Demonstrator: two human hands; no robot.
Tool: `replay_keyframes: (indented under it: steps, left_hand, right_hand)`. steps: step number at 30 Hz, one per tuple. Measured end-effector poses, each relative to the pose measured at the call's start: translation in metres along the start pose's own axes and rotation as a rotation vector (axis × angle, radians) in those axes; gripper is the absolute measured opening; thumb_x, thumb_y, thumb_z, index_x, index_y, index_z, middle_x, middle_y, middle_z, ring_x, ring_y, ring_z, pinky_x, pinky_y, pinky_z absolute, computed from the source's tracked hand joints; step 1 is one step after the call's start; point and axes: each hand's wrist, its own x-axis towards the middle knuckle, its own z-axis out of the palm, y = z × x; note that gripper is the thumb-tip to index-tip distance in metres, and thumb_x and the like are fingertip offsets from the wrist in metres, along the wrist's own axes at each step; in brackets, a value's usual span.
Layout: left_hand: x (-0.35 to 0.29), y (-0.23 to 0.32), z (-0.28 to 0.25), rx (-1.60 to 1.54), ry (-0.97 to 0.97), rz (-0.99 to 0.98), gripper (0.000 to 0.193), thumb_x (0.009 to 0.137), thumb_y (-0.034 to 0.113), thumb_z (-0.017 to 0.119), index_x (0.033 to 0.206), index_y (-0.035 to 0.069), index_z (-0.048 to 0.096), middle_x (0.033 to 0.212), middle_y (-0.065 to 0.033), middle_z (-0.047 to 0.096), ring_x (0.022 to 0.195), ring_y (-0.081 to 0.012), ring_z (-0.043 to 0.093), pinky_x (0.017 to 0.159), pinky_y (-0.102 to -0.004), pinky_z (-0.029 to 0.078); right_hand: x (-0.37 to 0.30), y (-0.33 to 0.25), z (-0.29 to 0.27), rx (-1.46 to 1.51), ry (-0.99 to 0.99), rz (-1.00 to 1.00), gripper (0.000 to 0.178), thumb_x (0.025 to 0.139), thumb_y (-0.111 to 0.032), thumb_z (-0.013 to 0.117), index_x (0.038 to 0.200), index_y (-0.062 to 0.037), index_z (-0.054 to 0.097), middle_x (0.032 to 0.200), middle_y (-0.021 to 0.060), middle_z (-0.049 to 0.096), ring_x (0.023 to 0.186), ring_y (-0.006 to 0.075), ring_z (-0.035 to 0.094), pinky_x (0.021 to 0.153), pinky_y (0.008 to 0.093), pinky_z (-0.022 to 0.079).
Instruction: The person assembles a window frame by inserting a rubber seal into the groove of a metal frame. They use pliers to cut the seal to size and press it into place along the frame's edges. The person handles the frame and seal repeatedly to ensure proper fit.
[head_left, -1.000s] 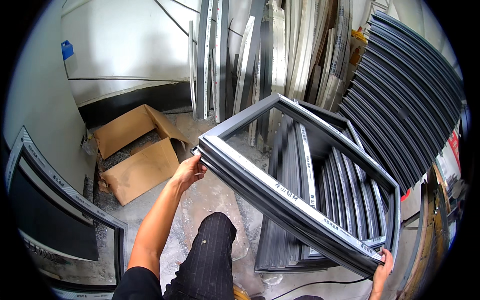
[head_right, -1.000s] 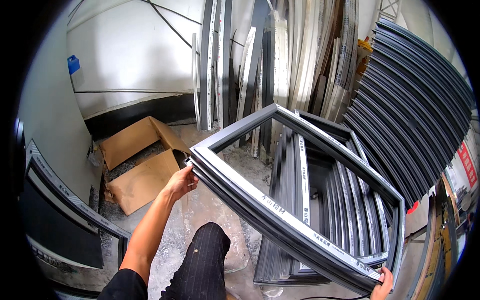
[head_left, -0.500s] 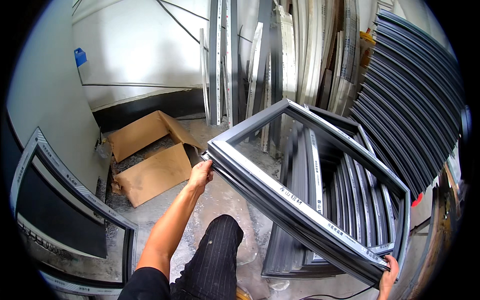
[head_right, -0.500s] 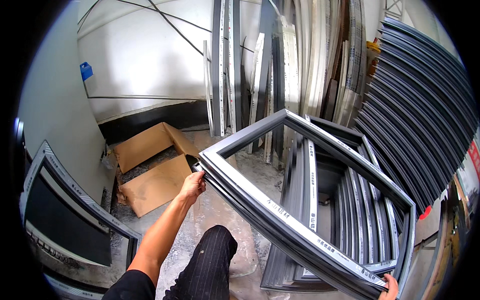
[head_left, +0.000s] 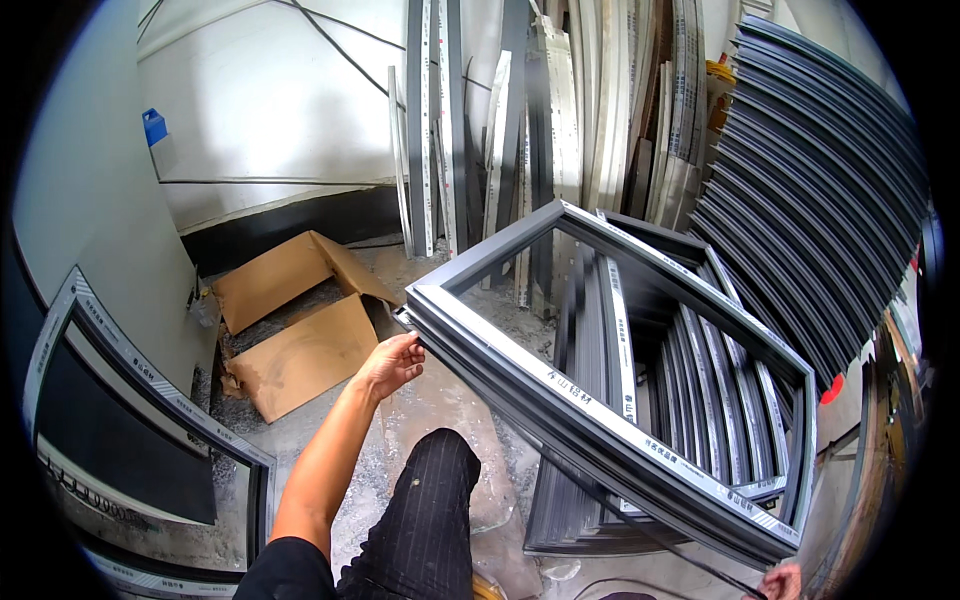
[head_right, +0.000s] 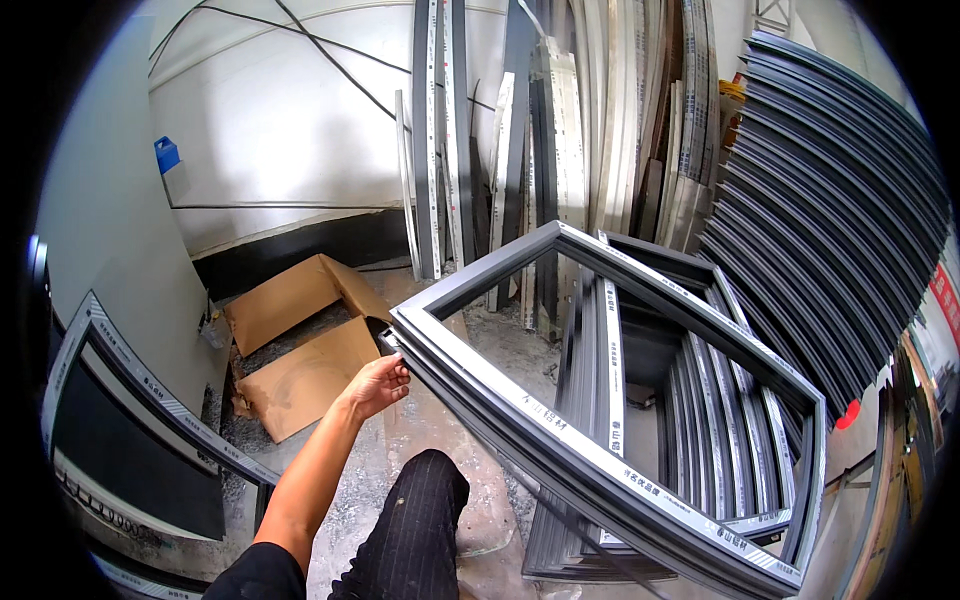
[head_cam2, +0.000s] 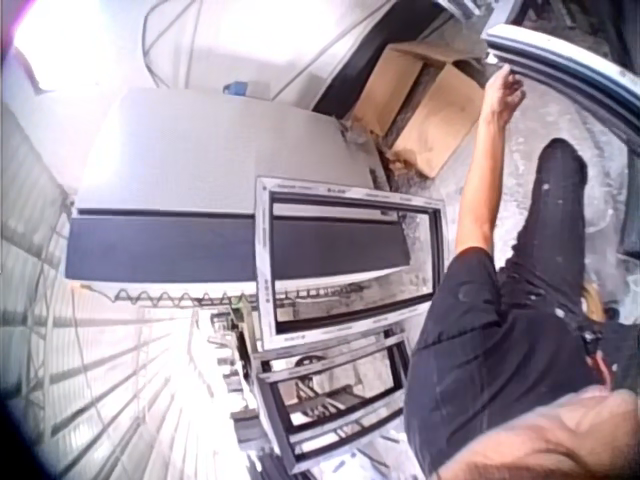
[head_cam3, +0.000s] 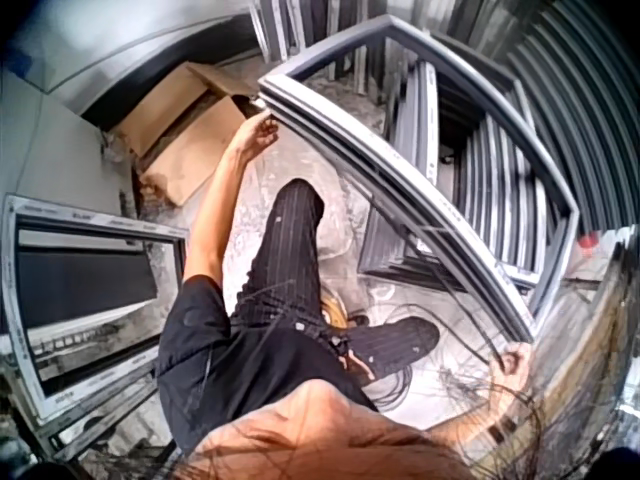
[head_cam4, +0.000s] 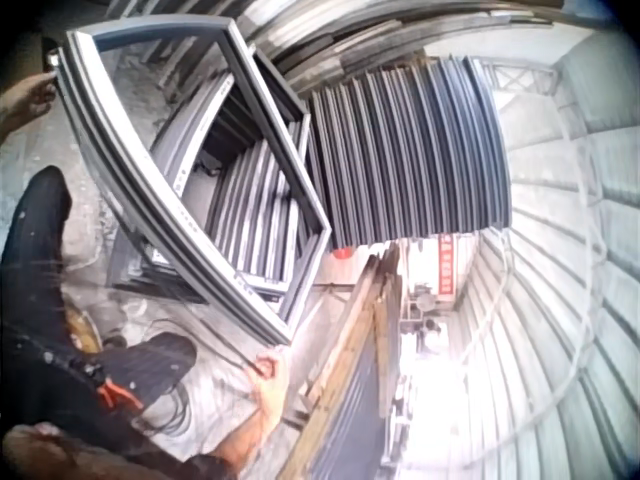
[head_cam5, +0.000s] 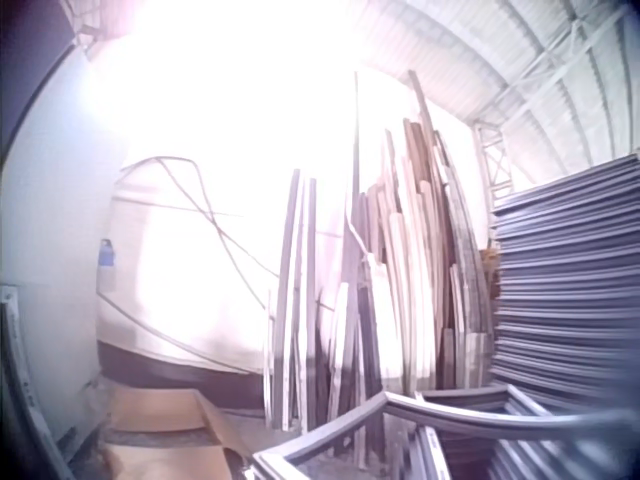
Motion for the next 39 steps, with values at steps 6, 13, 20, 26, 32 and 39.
replay_keyframes:
  steps: [6, 13, 20, 26, 32, 39]
  left_hand:
    - [0.014, -0.009, 0.004, 0.050, -0.014, 0.028, 0.018, 0.090, 0.027, 0.067, 0.079, 0.017, 0.056, 0.074, 0.0018, 0.063, 0.071, -0.0099, 0.059, 0.067, -0.0272, 0.049]
    - [0.020, -0.016, 0.006, 0.132, 0.154, 0.165, 0.023, 0.089, 0.022, 0.065, 0.074, 0.013, 0.051, 0.065, 0.0016, 0.053, 0.055, -0.0088, 0.048, 0.049, -0.0236, 0.041]
    - [0.033, -0.028, 0.033, 0.259, 0.233, 0.247, 0.024, 0.089, 0.020, 0.061, 0.073, 0.009, 0.048, 0.062, 0.0000, 0.048, 0.050, -0.0085, 0.041, 0.045, -0.0233, 0.033]
    - [0.018, -0.024, 0.031, 0.163, 0.208, 0.154, 0.027, 0.094, 0.027, 0.061, 0.077, 0.009, 0.049, 0.064, -0.0005, 0.051, 0.054, -0.0101, 0.046, 0.050, -0.0242, 0.041]
    - [0.008, -0.037, 0.037, 0.036, 0.102, 0.069, 0.028, 0.094, 0.032, 0.060, 0.078, 0.013, 0.049, 0.064, 0.0004, 0.054, 0.059, -0.0115, 0.051, 0.057, -0.0274, 0.047]
    - [-0.012, -0.069, 0.062, 0.034, -0.009, -0.004, 0.033, 0.094, 0.038, 0.059, 0.076, 0.014, 0.048, 0.062, 0.0002, 0.050, 0.062, -0.0161, 0.050, 0.061, -0.0331, 0.046]
  right_hand:
    - [-0.060, -0.002, -0.028, 0.080, -0.164, -0.354, 0.010, 0.078, -0.004, 0.067, 0.080, -0.0016, 0.058, 0.080, 0.0052, 0.053, 0.070, 0.0135, 0.048, 0.058, 0.0255, 0.040]
    - [-0.058, -0.007, -0.020, 0.571, -0.175, -0.236, 0.009, 0.082, -0.009, 0.066, 0.081, -0.0023, 0.059, 0.078, 0.0058, 0.054, 0.070, 0.0140, 0.049, 0.058, 0.0265, 0.041]
    - [0.077, 0.092, -0.028, -0.566, 0.219, -0.637, 0.021, 0.086, -0.014, 0.056, 0.074, 0.0021, 0.050, 0.110, 0.0121, 0.054, 0.084, 0.0169, 0.051, 0.074, 0.0278, 0.043]
    - [0.136, 0.133, 0.013, 0.031, -0.014, -0.355, 0.043, 0.094, -0.034, 0.055, 0.073, 0.0028, 0.055, 0.098, 0.0089, 0.058, 0.068, 0.0096, 0.048, 0.059, 0.0238, 0.037]
    - [0.128, 0.114, 0.016, 0.084, -0.090, -0.271, 0.045, 0.094, -0.038, 0.056, 0.085, 0.0054, 0.063, 0.081, 0.0047, 0.058, 0.063, 0.0073, 0.046, 0.058, 0.0227, 0.035]
    - [0.130, 0.112, 0.013, 0.113, -0.103, -0.287, 0.047, 0.091, -0.037, 0.060, 0.077, 0.0081, 0.061, 0.089, 0.0099, 0.061, 0.061, 0.0088, 0.046, 0.056, 0.0240, 0.036]
